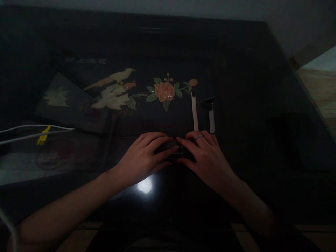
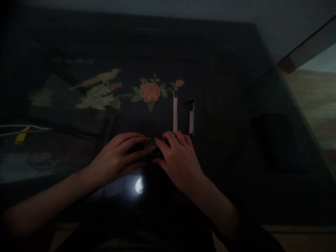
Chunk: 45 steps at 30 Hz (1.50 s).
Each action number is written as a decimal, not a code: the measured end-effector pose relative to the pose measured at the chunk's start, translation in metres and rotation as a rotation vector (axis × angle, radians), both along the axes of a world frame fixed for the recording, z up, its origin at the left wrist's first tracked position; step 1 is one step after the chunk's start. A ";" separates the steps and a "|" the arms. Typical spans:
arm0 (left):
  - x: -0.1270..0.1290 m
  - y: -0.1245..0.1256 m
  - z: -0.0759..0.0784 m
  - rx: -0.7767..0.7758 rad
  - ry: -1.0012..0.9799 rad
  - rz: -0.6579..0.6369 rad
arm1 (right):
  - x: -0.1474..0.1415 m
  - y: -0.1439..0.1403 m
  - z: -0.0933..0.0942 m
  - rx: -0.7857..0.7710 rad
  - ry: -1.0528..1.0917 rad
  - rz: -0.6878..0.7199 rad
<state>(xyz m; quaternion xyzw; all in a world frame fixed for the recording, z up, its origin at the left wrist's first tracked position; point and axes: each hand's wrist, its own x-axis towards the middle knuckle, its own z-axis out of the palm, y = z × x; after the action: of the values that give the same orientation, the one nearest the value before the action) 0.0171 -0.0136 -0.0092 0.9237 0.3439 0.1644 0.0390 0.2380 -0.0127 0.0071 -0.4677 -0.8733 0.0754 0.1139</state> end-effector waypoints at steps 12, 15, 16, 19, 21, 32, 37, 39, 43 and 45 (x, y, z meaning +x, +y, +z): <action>0.003 -0.001 0.006 0.018 0.053 0.016 | -0.001 -0.001 0.000 -0.024 0.008 -0.004; 0.002 0.000 0.002 -0.006 0.017 0.000 | -0.001 -0.001 0.000 -0.028 0.003 -0.001; 0.001 0.000 0.000 -0.014 0.002 -0.007 | -0.001 -0.001 0.000 -0.031 0.001 -0.001; 0.001 0.001 -0.004 -0.055 -0.060 -0.011 | -0.001 -0.001 0.000 -0.035 0.002 0.000; 0.001 0.001 -0.005 -0.105 -0.109 0.008 | 0.000 -0.001 0.000 -0.033 0.005 0.000; 0.001 0.000 -0.003 -0.287 -0.255 0.140 | 0.000 -0.001 0.003 0.017 0.082 0.046; 0.000 0.001 -0.004 -0.238 -0.240 0.130 | 0.000 0.001 0.003 0.053 0.101 0.076; -0.001 0.001 -0.004 -0.226 -0.234 0.118 | 0.000 0.001 0.004 0.060 0.112 0.081; -0.001 0.002 -0.005 -0.227 -0.259 0.119 | 0.000 0.000 0.004 0.040 0.120 0.085; -0.001 0.003 -0.005 -0.227 -0.274 0.128 | 0.000 -0.001 0.004 0.017 0.118 0.074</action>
<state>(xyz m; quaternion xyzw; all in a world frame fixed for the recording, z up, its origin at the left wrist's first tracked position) 0.0163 -0.0110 -0.0141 0.8584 0.4100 0.2511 0.1789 0.2380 -0.0134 0.0114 -0.4286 -0.8825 0.0994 0.1662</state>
